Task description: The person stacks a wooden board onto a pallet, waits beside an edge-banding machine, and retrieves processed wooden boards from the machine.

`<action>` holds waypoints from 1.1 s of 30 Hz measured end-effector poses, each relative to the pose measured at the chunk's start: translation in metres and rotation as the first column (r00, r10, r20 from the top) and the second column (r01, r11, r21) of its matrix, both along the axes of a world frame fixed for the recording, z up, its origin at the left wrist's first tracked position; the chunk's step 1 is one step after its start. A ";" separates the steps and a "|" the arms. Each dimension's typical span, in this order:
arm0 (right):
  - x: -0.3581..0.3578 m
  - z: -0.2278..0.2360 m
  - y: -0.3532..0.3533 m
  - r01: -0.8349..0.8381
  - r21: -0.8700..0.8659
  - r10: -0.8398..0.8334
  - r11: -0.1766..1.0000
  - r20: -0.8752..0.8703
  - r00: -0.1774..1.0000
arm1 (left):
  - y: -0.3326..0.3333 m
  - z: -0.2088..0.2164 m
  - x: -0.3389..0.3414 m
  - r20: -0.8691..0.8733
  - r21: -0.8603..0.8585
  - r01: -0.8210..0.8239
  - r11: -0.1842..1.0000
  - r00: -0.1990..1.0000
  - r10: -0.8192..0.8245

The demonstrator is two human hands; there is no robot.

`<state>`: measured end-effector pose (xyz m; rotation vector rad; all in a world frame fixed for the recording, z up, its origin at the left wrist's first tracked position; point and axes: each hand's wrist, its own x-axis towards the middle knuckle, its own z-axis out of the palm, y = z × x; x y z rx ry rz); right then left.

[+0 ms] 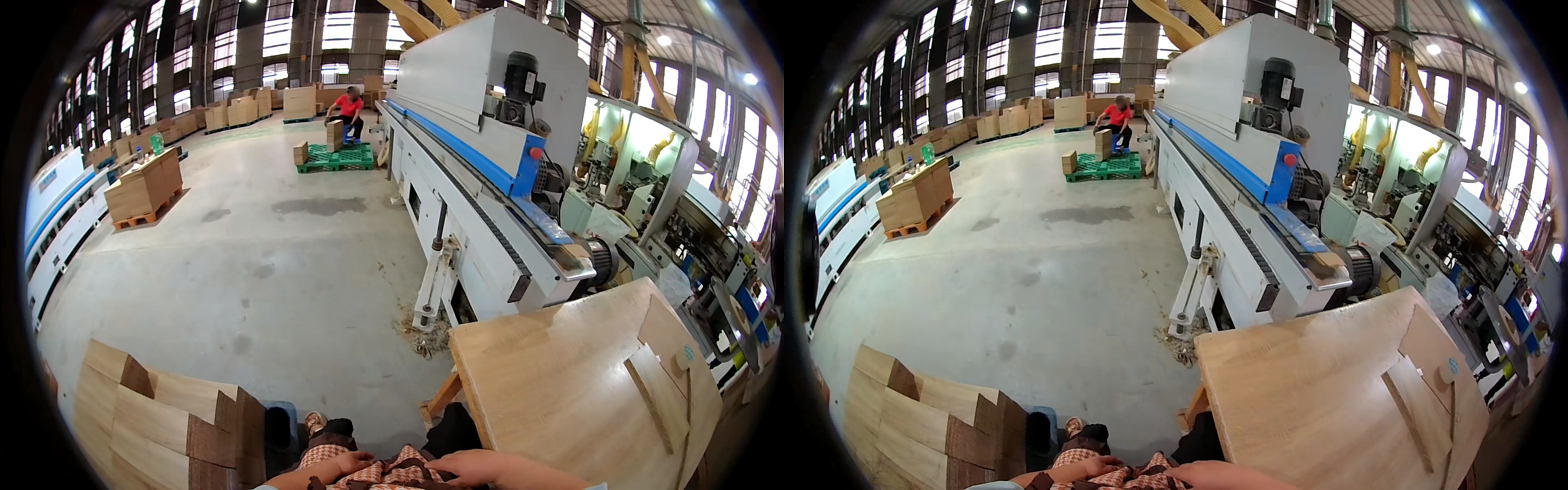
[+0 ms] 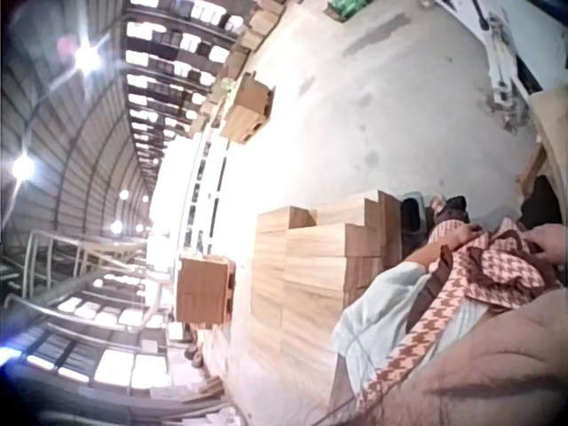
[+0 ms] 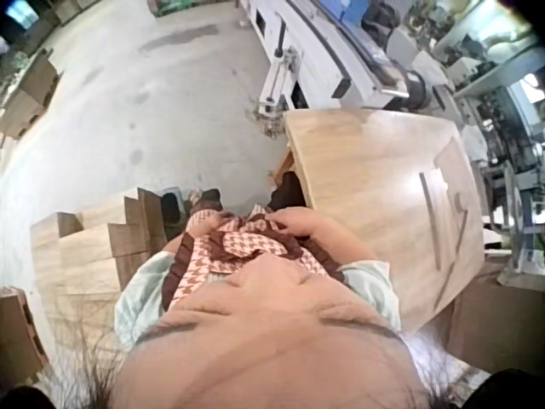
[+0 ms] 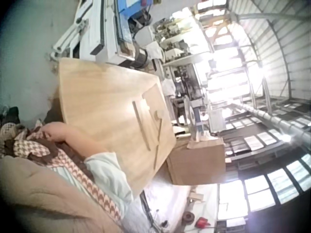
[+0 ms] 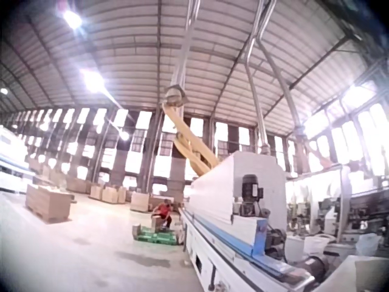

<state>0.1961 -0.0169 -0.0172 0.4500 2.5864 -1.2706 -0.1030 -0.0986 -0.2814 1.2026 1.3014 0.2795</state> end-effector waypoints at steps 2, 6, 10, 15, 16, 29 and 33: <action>0.003 -0.011 0.000 -0.001 -0.010 0.000 1.000 -0.065 0.998 | -0.001 -0.002 -0.002 -0.003 0.000 -0.010 1.000 1.000 0.010; 0.004 -0.016 -0.001 0.033 0.035 -0.030 0.999 -0.074 0.997 | 0.001 0.007 0.001 -0.052 -0.044 -0.006 0.999 0.999 0.003; 0.004 -0.014 -0.002 0.047 0.023 -0.046 0.999 -0.057 0.997 | 0.001 0.012 0.001 -0.040 -0.043 -0.023 0.999 0.999 0.022; 0.003 -0.010 -0.004 0.061 0.034 -0.060 0.998 -0.041 0.997 | -0.002 0.002 -0.002 -0.036 -0.009 0.003 1.000 0.999 -0.004; 0.004 -0.012 -0.004 0.068 0.056 -0.065 0.996 -0.042 0.997 | -0.002 0.004 -0.002 -0.037 -0.006 0.004 1.000 0.999 -0.004; 0.004 -0.006 -0.004 0.067 0.056 -0.066 0.996 -0.023 0.998 | -0.006 -0.005 -0.005 -0.036 0.108 0.017 0.994 0.999 -0.014; 0.005 -0.008 -0.004 0.069 0.039 -0.069 0.997 0.018 0.997 | -0.003 -0.013 0.002 -0.086 0.072 0.018 0.997 0.996 -0.012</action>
